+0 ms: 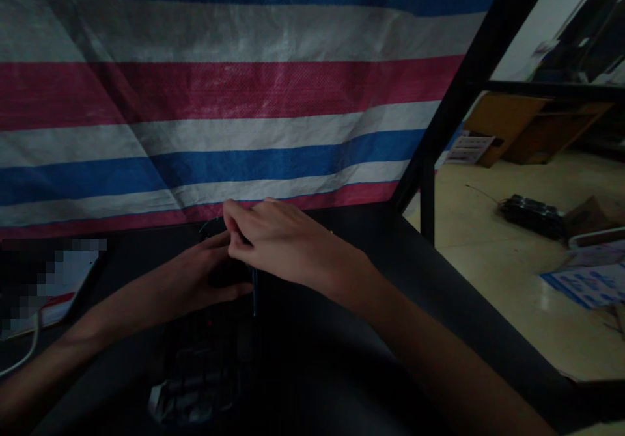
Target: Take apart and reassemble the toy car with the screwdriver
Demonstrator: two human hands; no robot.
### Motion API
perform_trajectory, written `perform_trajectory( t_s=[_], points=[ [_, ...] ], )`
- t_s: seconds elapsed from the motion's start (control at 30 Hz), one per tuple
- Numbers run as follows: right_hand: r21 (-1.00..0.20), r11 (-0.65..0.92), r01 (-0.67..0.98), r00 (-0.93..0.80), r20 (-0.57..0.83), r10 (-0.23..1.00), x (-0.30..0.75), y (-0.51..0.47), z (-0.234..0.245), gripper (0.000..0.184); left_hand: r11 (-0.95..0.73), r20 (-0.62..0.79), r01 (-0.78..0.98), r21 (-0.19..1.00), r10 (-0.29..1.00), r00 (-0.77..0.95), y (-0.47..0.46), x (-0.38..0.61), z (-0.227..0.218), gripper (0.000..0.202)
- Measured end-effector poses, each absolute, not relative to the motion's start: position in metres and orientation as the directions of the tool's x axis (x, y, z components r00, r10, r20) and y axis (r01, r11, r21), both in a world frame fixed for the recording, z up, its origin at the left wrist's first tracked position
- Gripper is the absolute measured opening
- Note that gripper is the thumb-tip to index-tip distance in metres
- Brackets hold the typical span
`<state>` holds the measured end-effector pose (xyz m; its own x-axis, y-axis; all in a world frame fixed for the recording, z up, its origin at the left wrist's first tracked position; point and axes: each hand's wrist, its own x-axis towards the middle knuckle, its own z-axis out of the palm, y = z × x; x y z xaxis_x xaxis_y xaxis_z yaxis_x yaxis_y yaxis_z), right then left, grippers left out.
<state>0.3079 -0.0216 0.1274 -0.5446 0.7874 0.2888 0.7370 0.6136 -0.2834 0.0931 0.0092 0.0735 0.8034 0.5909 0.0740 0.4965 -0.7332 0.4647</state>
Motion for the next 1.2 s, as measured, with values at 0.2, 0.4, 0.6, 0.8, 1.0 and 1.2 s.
perform_trajectory(
  t_s=[0.2, 0.4, 0.6, 0.8, 1.0, 1.2],
  points=[
    [-0.235, 0.633, 0.738, -0.561, 0.307, 0.769, 0.310, -0.023, 0.126, 0.010, -0.726, 0.082, 0.507, 0.465, 0.606, 0.792, 0.009, 0.094, 0.073, 0.039],
    [-0.238, 0.649, 0.722, -0.577, 0.310, 0.756, 0.308, -0.022, 0.125, 0.014, -0.753, 0.093, 0.486, 0.444, 0.578, 0.810, 0.013, 0.092, 0.069, 0.036],
    [-0.313, 0.671, 0.672, -0.595, 0.312, 0.741, 0.309, -0.019, 0.124, 0.012, -0.762, 0.126, 0.505, 0.405, 0.593, 0.795, 0.011, 0.091, 0.068, 0.041],
    [-0.417, 0.792, 0.446, -0.727, 0.347, 0.592, 0.327, -0.014, 0.134, 0.020, -0.744, 0.111, 0.521, 0.418, 0.611, 0.784, 0.013, 0.093, 0.071, 0.041],
    [-0.399, 0.836, 0.377, -0.791, 0.331, 0.514, 0.322, -0.009, 0.132, 0.028, -0.726, 0.087, 0.542, 0.423, 0.628, 0.773, 0.015, 0.092, 0.068, 0.036],
    [-0.496, 0.790, 0.360, -0.717, 0.394, 0.575, 0.315, -0.007, 0.126, 0.029, -0.700, 0.091, 0.536, 0.472, 0.644, 0.760, 0.016, 0.092, 0.067, 0.032]
  ],
)
